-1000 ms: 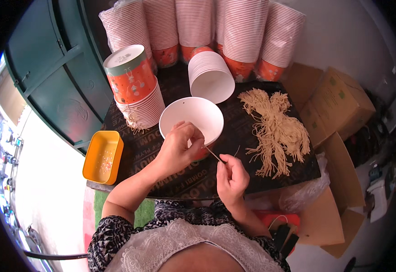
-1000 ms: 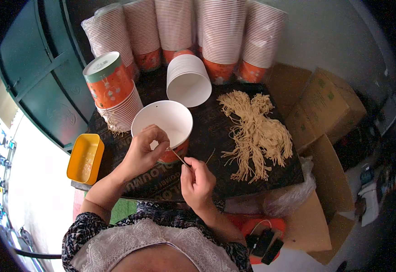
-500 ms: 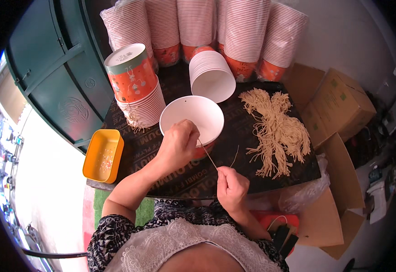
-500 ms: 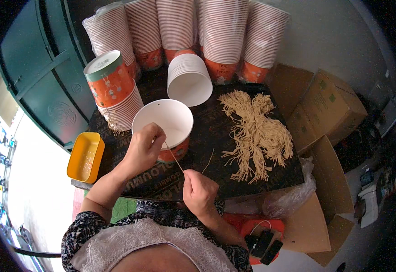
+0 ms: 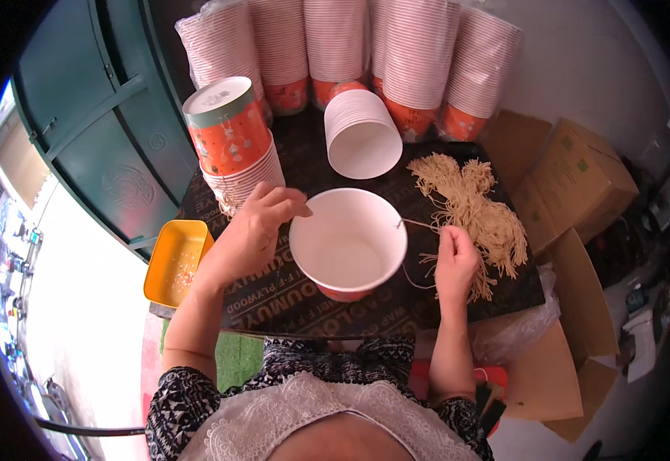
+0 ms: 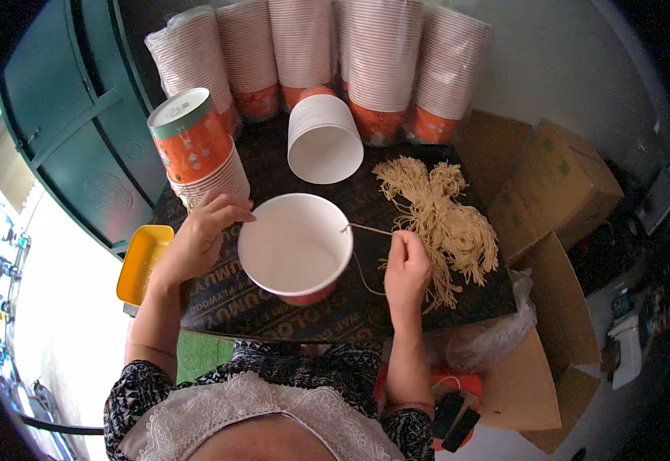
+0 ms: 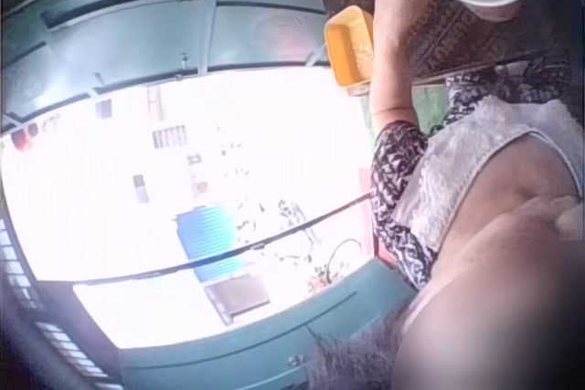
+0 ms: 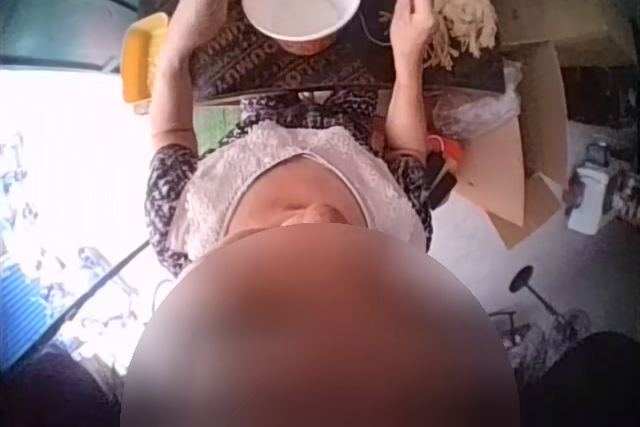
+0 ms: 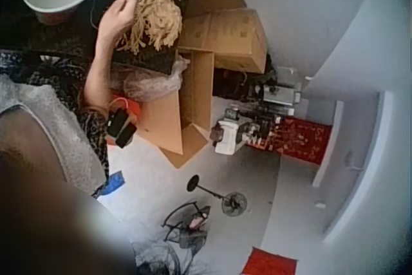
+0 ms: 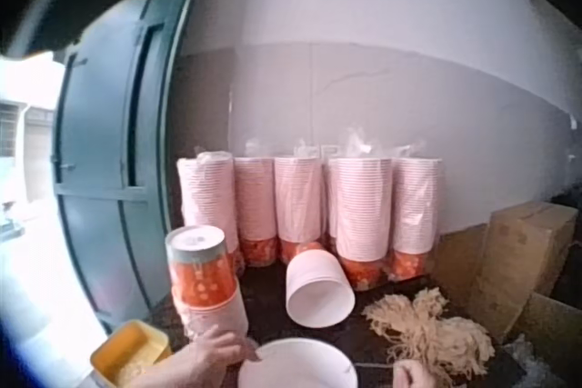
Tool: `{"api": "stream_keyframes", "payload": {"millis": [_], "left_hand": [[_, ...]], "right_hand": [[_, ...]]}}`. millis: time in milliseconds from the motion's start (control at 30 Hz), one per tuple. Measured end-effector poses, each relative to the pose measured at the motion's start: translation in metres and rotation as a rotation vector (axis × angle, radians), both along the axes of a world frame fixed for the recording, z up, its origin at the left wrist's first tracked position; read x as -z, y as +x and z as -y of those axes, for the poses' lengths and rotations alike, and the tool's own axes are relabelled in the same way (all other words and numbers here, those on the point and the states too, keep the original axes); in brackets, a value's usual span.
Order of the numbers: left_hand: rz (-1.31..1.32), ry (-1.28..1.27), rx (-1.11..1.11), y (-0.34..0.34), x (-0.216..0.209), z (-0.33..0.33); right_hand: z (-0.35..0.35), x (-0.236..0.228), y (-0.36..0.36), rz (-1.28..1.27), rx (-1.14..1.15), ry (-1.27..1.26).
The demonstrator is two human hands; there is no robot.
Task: Attaching thin strings to paper buckets to form handles.
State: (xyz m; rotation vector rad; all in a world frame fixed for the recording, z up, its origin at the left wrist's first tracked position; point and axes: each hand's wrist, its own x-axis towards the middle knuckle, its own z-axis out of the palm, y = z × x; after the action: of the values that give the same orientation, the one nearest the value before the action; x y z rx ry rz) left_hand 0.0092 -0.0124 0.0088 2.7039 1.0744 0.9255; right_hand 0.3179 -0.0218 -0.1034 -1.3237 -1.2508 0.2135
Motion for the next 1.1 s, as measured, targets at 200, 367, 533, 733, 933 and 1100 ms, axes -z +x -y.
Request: {"api": "stream_keyframes", "payload": {"millis": [200,367,533,733,933,1100], "left_hand": [[-0.204,-0.135,0.223,-0.004,0.022,-0.001],[-0.199,-0.057,0.263,0.004,0.016,0.014],[-0.191,-0.009,0.191,0.007,0.018,0.025],[-0.139,0.025,0.010,0.012,0.044,0.024],[0.229,0.369,-0.009,0.039,0.060,0.051],[0.306,-0.072,-0.003,0.072,0.086,0.073]], "right_hand": [[-0.016,-0.008,0.012,-0.088,-0.088,0.001],[0.006,-0.039,-0.004,-0.231,-0.180,0.066],[0.043,-0.045,-0.023,-0.368,-0.398,0.086],[0.051,-0.041,-0.048,-1.050,-0.764,-0.031],[0.029,-0.017,-0.062,-1.501,-1.062,-0.055],[0.027,-0.009,-0.072,-1.584,-1.064,-0.042]]}}
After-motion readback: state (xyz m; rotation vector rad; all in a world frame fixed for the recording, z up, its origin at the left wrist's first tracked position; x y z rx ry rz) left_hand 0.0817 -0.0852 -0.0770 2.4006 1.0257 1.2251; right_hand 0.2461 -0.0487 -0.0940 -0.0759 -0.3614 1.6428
